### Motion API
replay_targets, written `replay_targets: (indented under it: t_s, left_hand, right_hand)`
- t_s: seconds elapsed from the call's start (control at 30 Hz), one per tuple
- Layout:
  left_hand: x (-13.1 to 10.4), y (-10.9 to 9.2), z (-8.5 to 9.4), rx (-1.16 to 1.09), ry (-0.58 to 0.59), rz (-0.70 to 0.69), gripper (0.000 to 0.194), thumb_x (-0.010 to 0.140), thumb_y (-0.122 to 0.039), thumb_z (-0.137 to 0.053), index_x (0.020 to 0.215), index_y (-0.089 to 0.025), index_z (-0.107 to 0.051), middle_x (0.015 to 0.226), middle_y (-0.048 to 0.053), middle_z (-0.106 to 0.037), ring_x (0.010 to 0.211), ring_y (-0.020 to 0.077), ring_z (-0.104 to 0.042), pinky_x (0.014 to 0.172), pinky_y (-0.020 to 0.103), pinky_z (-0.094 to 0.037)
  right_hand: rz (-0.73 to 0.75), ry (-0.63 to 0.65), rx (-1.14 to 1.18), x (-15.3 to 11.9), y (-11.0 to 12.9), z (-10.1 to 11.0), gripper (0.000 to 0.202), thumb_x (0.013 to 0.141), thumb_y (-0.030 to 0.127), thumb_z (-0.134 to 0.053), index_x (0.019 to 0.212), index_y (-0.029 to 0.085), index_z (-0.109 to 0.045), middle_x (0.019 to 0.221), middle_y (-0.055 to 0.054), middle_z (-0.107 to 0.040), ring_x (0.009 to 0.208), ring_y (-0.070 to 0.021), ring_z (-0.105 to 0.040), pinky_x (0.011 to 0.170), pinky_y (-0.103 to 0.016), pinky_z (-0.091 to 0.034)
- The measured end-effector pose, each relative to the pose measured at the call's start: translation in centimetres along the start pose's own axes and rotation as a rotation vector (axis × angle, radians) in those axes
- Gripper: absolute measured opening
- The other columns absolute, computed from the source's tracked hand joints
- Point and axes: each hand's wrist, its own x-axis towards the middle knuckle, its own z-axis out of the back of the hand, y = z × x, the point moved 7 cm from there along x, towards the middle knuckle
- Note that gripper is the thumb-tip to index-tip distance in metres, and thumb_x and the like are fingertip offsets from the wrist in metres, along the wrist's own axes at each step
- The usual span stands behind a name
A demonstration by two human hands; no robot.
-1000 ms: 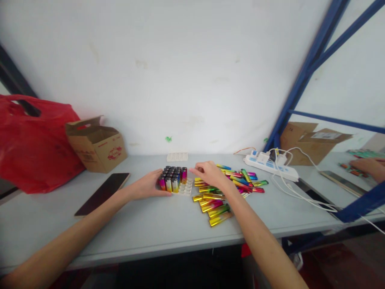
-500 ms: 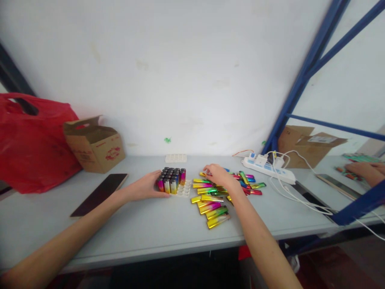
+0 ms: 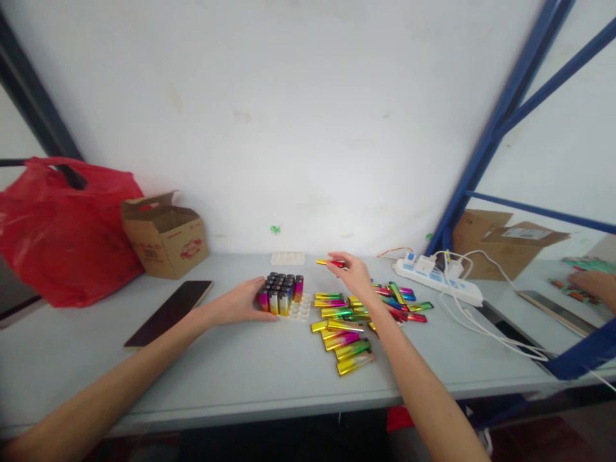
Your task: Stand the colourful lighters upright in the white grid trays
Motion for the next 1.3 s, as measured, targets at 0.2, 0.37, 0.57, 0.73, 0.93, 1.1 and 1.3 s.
replay_targets:
  t_s: [0.2, 0.37, 0.57, 0.73, 0.93, 1.1, 1.3]
  left_hand:
    - [0.0, 0.0, -0.2, -0.001, 0.022, 0.002, 0.076, 0.069, -0.073, -0.081, 0.119, -0.017, -0.065, 0.121, 0.016, -0.07, 0.111, 0.037, -0.067, 0.1, 0.047, -0.053]
    - [0.0, -0.3, 0.0, -0.027, 0.019, -0.009, 0.073, 0.069, -0.071, -0.081, 0.118, -0.019, -0.065, 0.12, 0.013, -0.07, 0.111, 0.0364, -0.068, 0.099, 0.044, -0.054]
    - [0.0, -0.1, -0.1, -0.006, 0.013, -0.011, 0.072, 0.069, -0.073, -0.081, 0.115, -0.019, -0.065, 0.117, 0.014, -0.071, 0.108, 0.0365, -0.069, 0.096, 0.045, -0.055]
    - [0.1, 0.0, -0.1, 0.013, -0.004, -0.001, 0.073, 0.067, -0.076, -0.08, 0.112, -0.02, -0.066, 0.116, 0.014, -0.072, 0.106, 0.0366, -0.069, 0.095, 0.045, -0.055]
    - [0.0, 0.1, 0.0, 0.015, -0.01, 0.004, 0.071, 0.067, -0.076, -0.08, 0.109, -0.02, -0.066, 0.111, 0.011, -0.073, 0.099, 0.0343, -0.07, 0.09, 0.043, -0.055]
    - [0.1, 0.1, -0.1, 0.026, -0.002, 0.004, 0.071, 0.068, -0.074, -0.081, 0.111, -0.019, -0.065, 0.115, 0.014, -0.072, 0.104, 0.0361, -0.07, 0.094, 0.045, -0.055]
    - [0.1, 0.0, -0.2, 0.027, -0.001, 0.003, 0.074, 0.068, -0.074, -0.081, 0.116, -0.02, -0.065, 0.116, 0.013, -0.072, 0.105, 0.0355, -0.07, 0.094, 0.043, -0.054]
  right_hand:
    - [-0.135, -0.09, 0.49, -0.3, 0.2, -1.4, 0.045, 0.059, 0.037, -0.094, 0.095, 0.021, -0.074, 0.095, -0.004, -0.075, 0.079, -0.0145, -0.061, 0.071, -0.028, -0.049]
    - [-0.222, -0.035, 0.596, -0.9, 0.9, -2.7, 0.043, 0.061, 0.04, -0.094, 0.096, 0.021, -0.08, 0.091, -0.002, -0.07, 0.078, -0.0127, -0.056, 0.065, -0.025, -0.044]
    - [-0.189, 0.065, 0.512, -1.5, 1.9, -3.6, 0.056, 0.08, 0.066, -0.077, 0.112, 0.02, -0.079, 0.086, -0.002, -0.063, 0.074, -0.0129, -0.055, 0.062, -0.025, -0.045]
    - [-0.226, 0.214, 0.537, -2.2, 2.0, -4.9, 0.056, 0.088, 0.069, -0.068, 0.116, 0.022, -0.071, 0.077, 0.002, -0.057, 0.067, -0.013, -0.057, 0.066, -0.028, -0.053]
    - [-0.264, 0.156, 0.335, -2.1, 0.8, -5.5, 0.058, 0.084, 0.082, -0.059, 0.083, 0.024, -0.054, 0.058, 0.01, -0.029, 0.045, -0.0085, -0.022, 0.043, -0.022, -0.021]
    - [-0.084, 0.016, 0.008, -2.1, 1.7, -4.3, 0.059, 0.089, 0.075, -0.053, 0.061, 0.025, -0.038, 0.054, 0.005, -0.034, 0.051, -0.0116, -0.031, 0.047, -0.027, -0.026]
    - [0.02, -0.001, -0.219, -2.7, 3.3, -4.5, 0.049, 0.092, 0.057, -0.047, 0.057, 0.025, -0.038, 0.053, 0.002, -0.039, 0.054, -0.0136, -0.038, 0.052, -0.028, -0.029]
